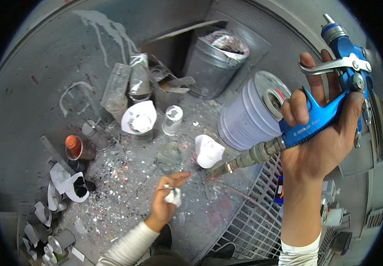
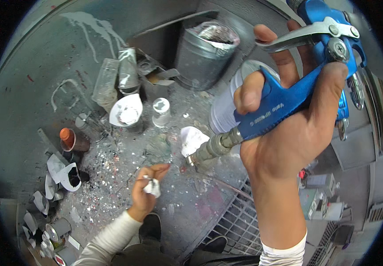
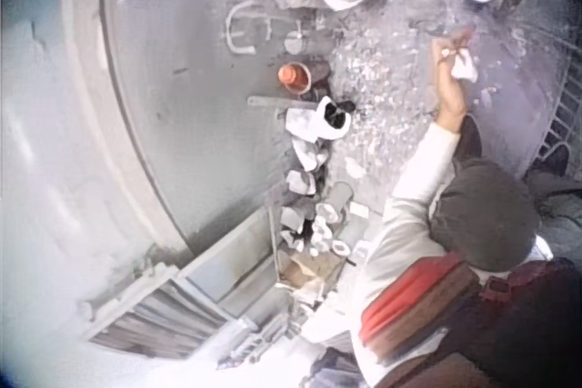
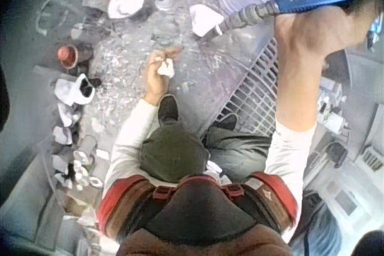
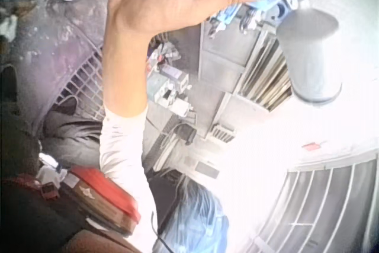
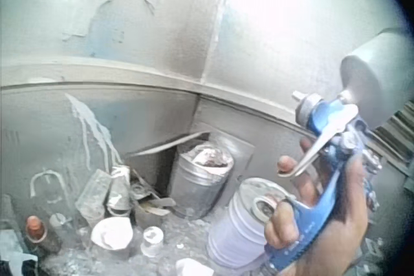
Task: The person cleans a paint sprayer cup with a cloth, then pours a dark liquid from a small container into the cup. They add a clear liquid from a larger container, stir the mixture with a metal rod, and pour the mixture into a clear plastic cup.
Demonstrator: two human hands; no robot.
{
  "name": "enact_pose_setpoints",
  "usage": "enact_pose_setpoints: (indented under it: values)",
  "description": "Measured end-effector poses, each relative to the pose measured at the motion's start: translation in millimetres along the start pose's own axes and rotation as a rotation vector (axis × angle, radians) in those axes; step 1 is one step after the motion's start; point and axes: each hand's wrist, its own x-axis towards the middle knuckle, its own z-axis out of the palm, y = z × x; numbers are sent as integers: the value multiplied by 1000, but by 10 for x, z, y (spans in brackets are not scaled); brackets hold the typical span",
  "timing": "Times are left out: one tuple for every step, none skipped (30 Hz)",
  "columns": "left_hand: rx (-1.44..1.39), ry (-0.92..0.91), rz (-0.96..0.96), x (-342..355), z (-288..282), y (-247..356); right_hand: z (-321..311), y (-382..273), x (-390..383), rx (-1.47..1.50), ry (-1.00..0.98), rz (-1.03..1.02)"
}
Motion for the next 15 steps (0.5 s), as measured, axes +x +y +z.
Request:
enact_pose_setpoints:
  values:
    - [-65, -13, -39, 22, -40, -161, 98, 34, -4, 23, -126, -11]
    - [-131, -25, -75, 22, -74, -338, 197, 82, -9, 49, -135, -5]
    - [-258, 11, -198, 4, -88, -533, 293, 132, -15, 72, -218, 19]
    - [-403, 19, -312, -39, -93, -727, 385, 200, -31, 105, -243, 43]
    - [-333, -10, -305, -95, -85, -915, 477, 289, -48, 175, -317, 63]
    - [-345, -38, -327, -185, -96, -1059, 568, 415, -60, 219, -323, 101]
    - [-528, -70, -319, -263, -106, -1179, 654, 559, -67, 196, -435, 161]
    - [-719, -95, -359, -360, -131, -1258, 733, 709, -117, 162, -492, 220]
    - [-842, -52, -381, -433, -216, -1283, 810, 873, -236, -40, -503, 213]
    - [-904, -19, -423, -518, -310, -1275, 882, 1043, -354, -211, -519, 378]
    - [-967, -38, -423, -603, -409, -1247, 944, 1221, -476, -390, -556, 457]
    - [-866, 187, -572, -686, -510, -1207, 1033, 1425, -634, -236, -512, 479]
    - [-760, 360, -672, -792, -601, -1162, 1126, 1616, -835, -114, -448, 519]
    - [-650, 534, -765, -882, -694, -1122, 1212, 1816, -985, -189, -420, 503]
    - [-622, 504, -758, -986, -778, -1081, 1256, 1969, -1153, -164, -435, 434]
